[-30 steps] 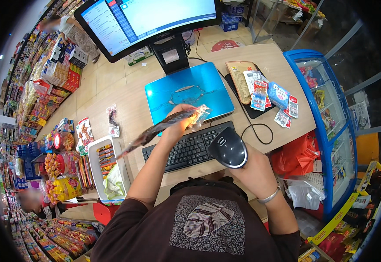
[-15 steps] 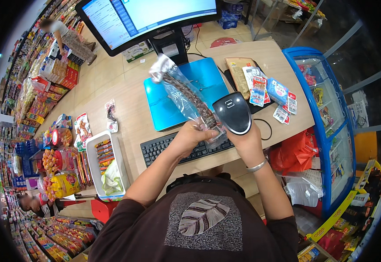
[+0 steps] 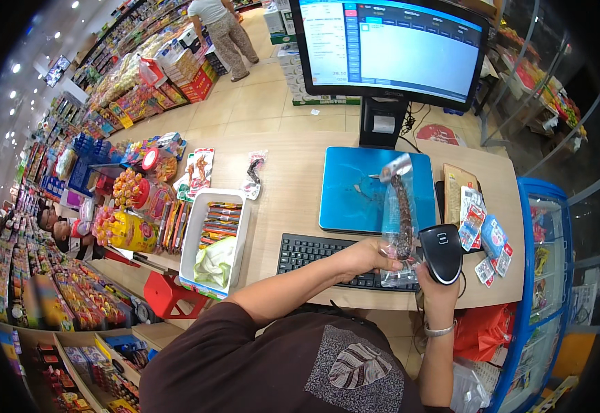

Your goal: The person scans multiple packaged food items and canned drinks at a checkout counter using a barcode scanner. They pick up each item, scan it, and place it aside while operating the POS system with a mouse.

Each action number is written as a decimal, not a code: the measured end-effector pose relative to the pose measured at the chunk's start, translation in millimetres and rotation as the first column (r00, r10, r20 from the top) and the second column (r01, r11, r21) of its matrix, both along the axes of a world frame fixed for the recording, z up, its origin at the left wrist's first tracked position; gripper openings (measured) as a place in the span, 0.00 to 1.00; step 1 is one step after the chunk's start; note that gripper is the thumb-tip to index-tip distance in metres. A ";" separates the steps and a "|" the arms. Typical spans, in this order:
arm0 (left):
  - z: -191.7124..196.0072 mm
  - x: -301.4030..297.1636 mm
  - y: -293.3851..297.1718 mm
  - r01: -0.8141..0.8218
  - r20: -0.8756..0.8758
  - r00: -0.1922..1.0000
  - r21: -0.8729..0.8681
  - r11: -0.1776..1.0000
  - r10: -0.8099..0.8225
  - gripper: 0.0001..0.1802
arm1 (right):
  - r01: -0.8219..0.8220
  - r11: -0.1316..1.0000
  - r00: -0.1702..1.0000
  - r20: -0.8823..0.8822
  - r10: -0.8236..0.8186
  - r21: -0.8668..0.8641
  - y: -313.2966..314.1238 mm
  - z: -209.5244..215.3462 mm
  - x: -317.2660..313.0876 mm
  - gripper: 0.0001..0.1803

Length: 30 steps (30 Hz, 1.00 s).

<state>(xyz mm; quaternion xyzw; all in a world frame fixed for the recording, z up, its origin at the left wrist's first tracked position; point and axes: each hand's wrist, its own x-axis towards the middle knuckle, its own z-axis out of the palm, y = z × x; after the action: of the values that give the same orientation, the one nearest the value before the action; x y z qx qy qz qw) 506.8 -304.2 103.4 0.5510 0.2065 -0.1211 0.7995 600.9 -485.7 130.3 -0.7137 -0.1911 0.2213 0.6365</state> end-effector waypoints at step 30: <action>12.6 -11.4 -2.6 -0.271 0.052 0.961 -0.011 0.962 0.272 0.17 | -0.147 0.971 0.903 -0.374 0.210 0.191 24.9 -5.6 30.4 0.24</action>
<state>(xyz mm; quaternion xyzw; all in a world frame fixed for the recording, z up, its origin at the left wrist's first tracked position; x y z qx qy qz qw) 495.4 -306.9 116.0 0.5190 0.2584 0.0040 0.8147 631.3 -460.8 124.7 -0.5818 -0.1418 0.4010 0.6933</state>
